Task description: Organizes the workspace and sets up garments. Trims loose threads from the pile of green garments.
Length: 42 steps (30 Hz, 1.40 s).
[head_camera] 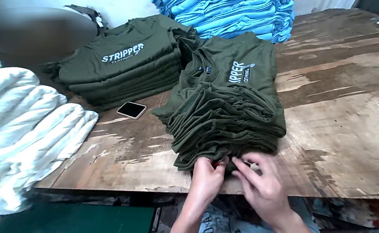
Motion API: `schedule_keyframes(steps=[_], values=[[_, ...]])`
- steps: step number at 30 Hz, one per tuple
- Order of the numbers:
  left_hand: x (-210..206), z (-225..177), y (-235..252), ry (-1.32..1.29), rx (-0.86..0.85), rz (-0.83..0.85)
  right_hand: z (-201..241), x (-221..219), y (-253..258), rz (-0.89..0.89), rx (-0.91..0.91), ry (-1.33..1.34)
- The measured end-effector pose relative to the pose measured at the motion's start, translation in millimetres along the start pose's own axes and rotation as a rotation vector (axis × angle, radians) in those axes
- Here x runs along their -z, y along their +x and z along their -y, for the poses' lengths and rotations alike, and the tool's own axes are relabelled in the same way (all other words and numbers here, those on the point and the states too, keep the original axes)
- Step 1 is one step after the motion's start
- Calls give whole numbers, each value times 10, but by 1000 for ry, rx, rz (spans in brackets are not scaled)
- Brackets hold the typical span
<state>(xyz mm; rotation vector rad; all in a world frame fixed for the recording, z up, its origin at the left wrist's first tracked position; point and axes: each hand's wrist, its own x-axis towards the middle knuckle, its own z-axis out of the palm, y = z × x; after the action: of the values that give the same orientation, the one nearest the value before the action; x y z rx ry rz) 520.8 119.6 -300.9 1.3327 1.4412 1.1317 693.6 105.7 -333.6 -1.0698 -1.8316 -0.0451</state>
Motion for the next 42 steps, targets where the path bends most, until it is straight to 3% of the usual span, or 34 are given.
schedule_keyframes(steps=[3,8,12,15,18,21,26,31,35,42], values=[[70,73,-191,152,-116,-2,-94,71,-131,-69,77,85],[61,353,-382,469,-741,-248,-124,333,-303,-80,26,142],[-58,417,-312,650,-969,-303,-63,302,-322,-76,-6,131],[-48,389,-303,691,-956,-356,44,412,-231,72,-122,-140],[-10,344,-291,699,-915,-372,66,370,-117,27,-159,-320],[18,300,-272,716,-937,-344,64,237,-76,37,-118,-339],[84,199,-286,778,-996,-231,79,414,-233,56,-48,-217],[-18,206,-260,833,-1070,-136,-97,417,-379,36,-197,42],[33,153,-298,833,-1083,-210,-105,474,-339,51,-279,183],[-77,199,-260,814,-1081,-86,-91,492,-321,106,-251,318]])
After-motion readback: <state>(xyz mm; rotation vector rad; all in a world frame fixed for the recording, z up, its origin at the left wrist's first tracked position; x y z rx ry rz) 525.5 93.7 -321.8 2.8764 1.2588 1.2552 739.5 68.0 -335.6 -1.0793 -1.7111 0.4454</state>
